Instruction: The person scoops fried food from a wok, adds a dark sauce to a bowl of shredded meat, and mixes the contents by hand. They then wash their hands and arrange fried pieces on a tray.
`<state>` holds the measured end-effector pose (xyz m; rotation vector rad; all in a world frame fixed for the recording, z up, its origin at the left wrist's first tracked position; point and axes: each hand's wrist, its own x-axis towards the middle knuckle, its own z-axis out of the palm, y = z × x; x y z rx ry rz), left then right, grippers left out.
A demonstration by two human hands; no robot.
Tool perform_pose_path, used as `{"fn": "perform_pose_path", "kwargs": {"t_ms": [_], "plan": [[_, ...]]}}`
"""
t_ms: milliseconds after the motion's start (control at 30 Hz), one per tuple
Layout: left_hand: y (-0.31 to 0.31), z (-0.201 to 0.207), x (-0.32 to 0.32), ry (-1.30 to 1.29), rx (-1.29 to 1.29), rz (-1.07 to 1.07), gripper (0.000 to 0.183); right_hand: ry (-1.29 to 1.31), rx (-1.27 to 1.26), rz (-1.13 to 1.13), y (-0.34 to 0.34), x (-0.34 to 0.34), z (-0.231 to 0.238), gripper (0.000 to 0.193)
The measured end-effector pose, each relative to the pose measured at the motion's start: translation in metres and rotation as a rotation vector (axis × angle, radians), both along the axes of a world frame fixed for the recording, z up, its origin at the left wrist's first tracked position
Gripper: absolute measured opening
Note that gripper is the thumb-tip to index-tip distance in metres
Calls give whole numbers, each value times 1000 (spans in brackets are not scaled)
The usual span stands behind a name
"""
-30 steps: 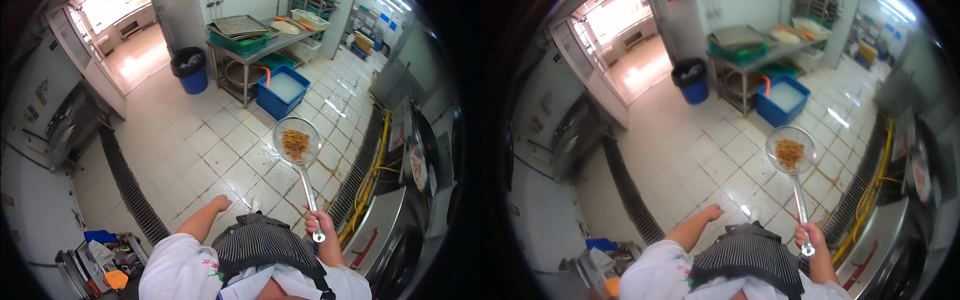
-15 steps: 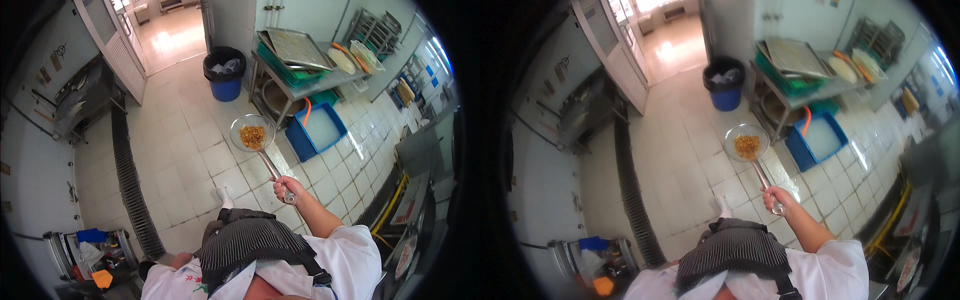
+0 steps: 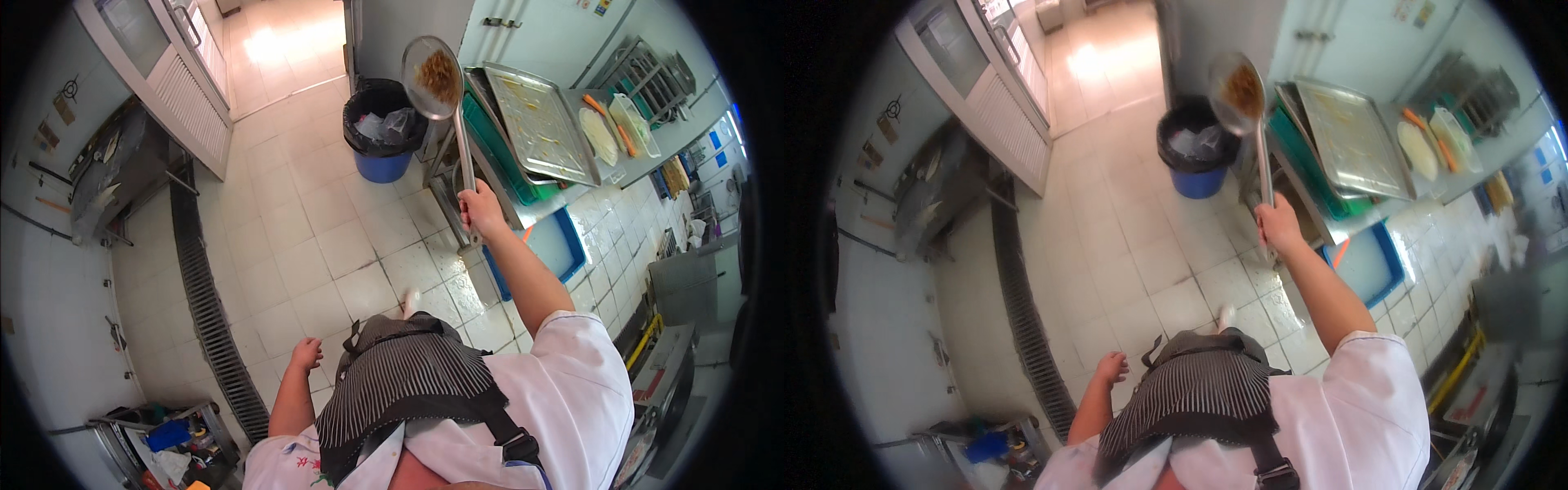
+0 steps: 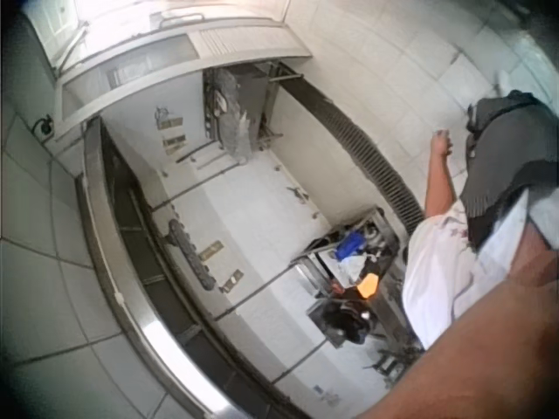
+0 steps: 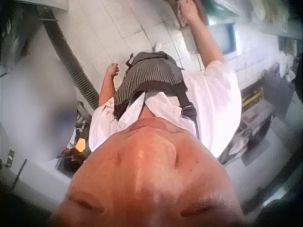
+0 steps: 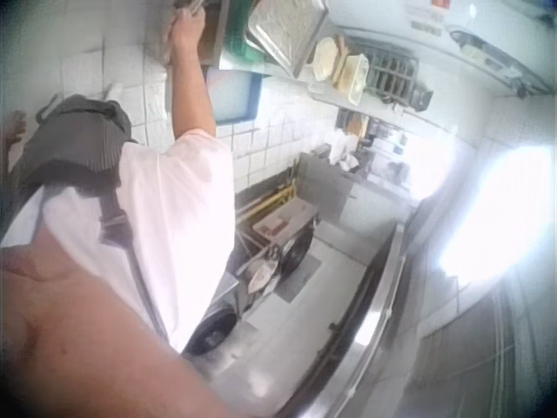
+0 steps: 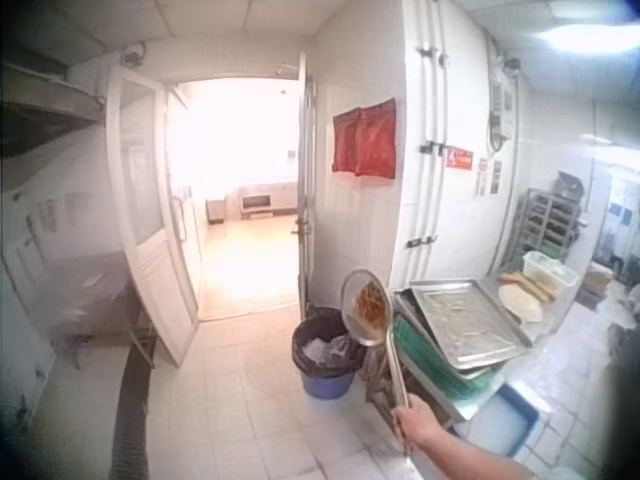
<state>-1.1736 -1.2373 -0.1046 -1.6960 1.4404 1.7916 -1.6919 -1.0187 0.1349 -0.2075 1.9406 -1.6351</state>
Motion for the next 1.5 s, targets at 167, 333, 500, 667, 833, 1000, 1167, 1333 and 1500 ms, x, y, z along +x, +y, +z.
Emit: {"fn": "perform_pose_path", "kwargs": {"t_ms": [167,333,500,667,833,1000,1167,1333,1500], "plan": [[-32,-21,-28,-173,33,126,36,344,206,-223,-117,-99,-136,33],[-3,-63,20,-399,-171,-1049,42,312,548,-102,-185,-213,-187,39],[7,-50,5,-392,-27,-622,42,381,570,-88,-224,-291,-200,35],[-37,-10,-94,-414,69,-22,47,420,552,-90,-245,-306,-251,31],[-104,46,-177,-397,160,117,50,221,818,248,-255,-299,-310,37],[-139,67,-187,-303,29,-113,48,139,671,378,-281,-327,-298,41],[-193,1,-147,-232,58,-481,47,-132,251,-4,-281,-274,-176,32],[-269,-73,-142,-247,157,-867,45,-676,-368,-42,-202,-128,-48,39],[-311,-19,-204,-477,26,-1086,43,-475,-63,-110,-109,37,-22,28]]}}
